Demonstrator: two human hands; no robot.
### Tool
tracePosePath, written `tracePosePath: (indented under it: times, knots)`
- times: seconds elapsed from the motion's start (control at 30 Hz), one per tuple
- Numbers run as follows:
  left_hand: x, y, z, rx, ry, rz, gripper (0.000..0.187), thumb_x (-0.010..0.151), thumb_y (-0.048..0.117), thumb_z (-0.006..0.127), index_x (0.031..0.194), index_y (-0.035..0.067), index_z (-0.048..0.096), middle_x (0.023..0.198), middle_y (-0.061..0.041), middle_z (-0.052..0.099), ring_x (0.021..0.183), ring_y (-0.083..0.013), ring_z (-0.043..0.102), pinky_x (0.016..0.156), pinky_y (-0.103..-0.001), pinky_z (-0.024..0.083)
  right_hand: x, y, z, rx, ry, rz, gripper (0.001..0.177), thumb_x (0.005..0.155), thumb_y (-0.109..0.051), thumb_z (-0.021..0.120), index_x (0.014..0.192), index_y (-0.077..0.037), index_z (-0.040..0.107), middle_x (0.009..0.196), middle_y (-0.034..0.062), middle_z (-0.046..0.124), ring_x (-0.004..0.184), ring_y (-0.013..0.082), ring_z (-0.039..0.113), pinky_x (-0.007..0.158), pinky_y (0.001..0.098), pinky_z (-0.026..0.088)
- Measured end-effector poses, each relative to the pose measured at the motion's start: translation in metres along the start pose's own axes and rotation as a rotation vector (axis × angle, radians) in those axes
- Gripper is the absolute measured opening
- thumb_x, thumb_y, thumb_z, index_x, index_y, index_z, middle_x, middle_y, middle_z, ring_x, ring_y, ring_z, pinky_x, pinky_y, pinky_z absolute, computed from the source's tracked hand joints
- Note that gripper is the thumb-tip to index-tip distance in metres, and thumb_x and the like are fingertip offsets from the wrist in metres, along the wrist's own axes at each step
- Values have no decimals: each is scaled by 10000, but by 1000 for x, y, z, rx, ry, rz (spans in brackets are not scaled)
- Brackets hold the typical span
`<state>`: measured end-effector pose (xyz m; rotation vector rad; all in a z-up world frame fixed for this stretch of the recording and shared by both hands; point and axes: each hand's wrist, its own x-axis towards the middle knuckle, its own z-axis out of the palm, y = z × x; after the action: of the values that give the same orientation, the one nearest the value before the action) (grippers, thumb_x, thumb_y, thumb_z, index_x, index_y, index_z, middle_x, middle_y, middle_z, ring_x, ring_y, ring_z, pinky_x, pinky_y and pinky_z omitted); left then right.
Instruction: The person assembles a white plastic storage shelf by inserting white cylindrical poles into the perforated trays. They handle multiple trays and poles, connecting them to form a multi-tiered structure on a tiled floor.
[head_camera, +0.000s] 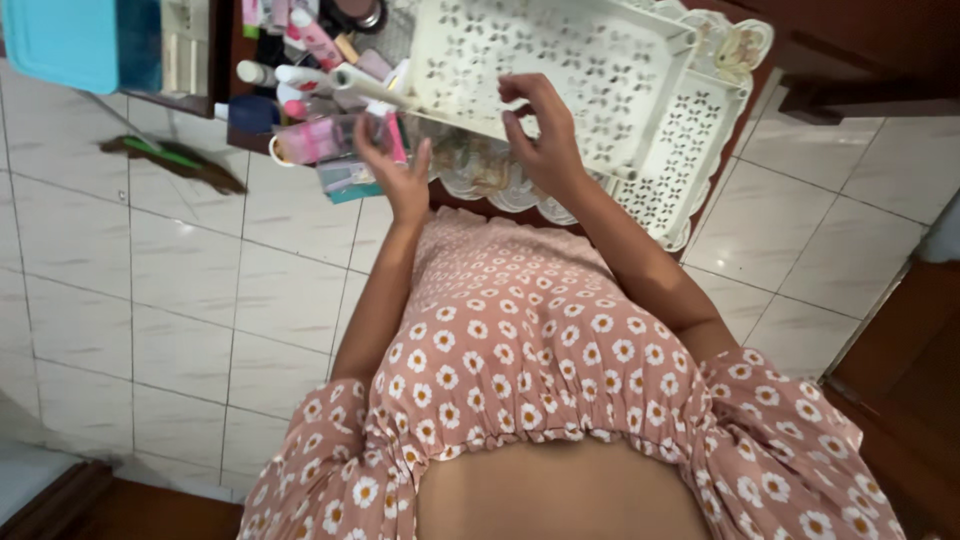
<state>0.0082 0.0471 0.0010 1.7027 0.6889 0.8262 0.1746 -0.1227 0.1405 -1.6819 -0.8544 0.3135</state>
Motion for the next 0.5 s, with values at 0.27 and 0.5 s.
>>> tracePosePath:
  times: [0.27, 0.5]
  knots:
    - [83, 9, -28, 59, -457, 54, 569, 930, 126, 844, 1400, -2, 551, 1378, -170, 627, 1284, -281, 591, 1115, -398, 450, 47, -23, 93, 55, -116, 106, 539, 982, -8, 679, 1479, -29, 472, 1372, 144, 561, 1290, 265, 605, 1066, 391, 536]
    - [117, -11, -32, 105, -655, 257, 456, 899, 116, 799, 1326, 84, 640, 1174, -114, 747, 1210, -315, 690, 1016, -416, 520, 39, 11, 163, -35, 30, 44, 371, 1004, -87, 718, 1315, -18, 529, 1197, 138, 646, 1144, 208, 633, 993, 341, 505]
